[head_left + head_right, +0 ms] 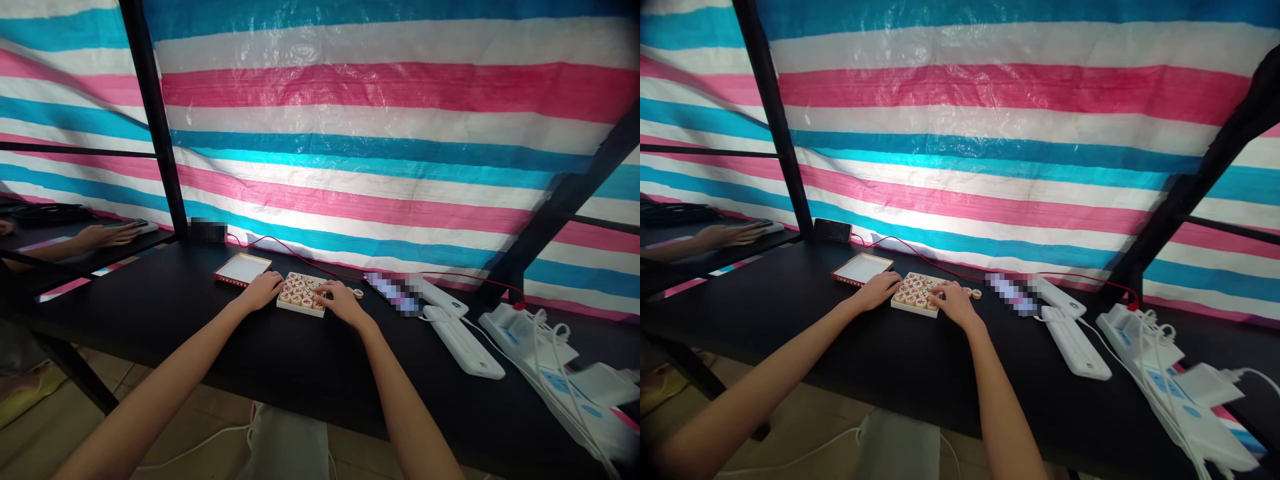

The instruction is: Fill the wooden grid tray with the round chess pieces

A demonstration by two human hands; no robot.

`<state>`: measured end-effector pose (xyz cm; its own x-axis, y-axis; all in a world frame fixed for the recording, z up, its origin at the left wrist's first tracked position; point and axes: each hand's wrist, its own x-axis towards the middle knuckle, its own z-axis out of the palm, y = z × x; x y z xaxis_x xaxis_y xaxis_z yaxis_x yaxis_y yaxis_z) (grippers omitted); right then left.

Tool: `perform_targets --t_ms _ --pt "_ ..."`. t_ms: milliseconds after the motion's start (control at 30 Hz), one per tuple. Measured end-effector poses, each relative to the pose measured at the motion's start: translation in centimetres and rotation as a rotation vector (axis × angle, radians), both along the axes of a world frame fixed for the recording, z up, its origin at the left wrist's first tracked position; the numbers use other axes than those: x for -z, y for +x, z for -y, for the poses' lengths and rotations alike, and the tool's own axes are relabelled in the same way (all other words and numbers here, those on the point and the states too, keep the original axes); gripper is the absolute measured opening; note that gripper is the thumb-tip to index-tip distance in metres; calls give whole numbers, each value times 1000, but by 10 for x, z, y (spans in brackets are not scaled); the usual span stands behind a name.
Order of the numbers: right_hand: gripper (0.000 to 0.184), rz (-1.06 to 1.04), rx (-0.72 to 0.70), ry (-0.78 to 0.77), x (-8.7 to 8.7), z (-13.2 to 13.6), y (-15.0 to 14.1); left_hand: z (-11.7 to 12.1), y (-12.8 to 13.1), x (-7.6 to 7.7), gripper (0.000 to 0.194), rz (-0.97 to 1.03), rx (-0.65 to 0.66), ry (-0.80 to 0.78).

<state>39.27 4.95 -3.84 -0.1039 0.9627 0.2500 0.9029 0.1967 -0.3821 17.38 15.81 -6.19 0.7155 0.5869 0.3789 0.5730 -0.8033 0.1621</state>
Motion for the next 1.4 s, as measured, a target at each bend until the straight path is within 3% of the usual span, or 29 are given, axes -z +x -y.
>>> perform_targets --t_ms 300,600,767,967,1400 --pt "27 62 101 2 5 -4 4 1 0 -1 37 -3 4 -10" --pt "17 -91 98 81 5 -3 1 0 0 -1 37 9 16 -21" --pt "20 -352 312 207 6 -9 28 1 -1 -2 38 13 21 -31" --pt "30 -227 643 111 13 -6 69 2 -1 -2 37 13 24 -36" --pt "21 -192 805 20 24 -1 96 1 0 -2 37 10 26 -37"
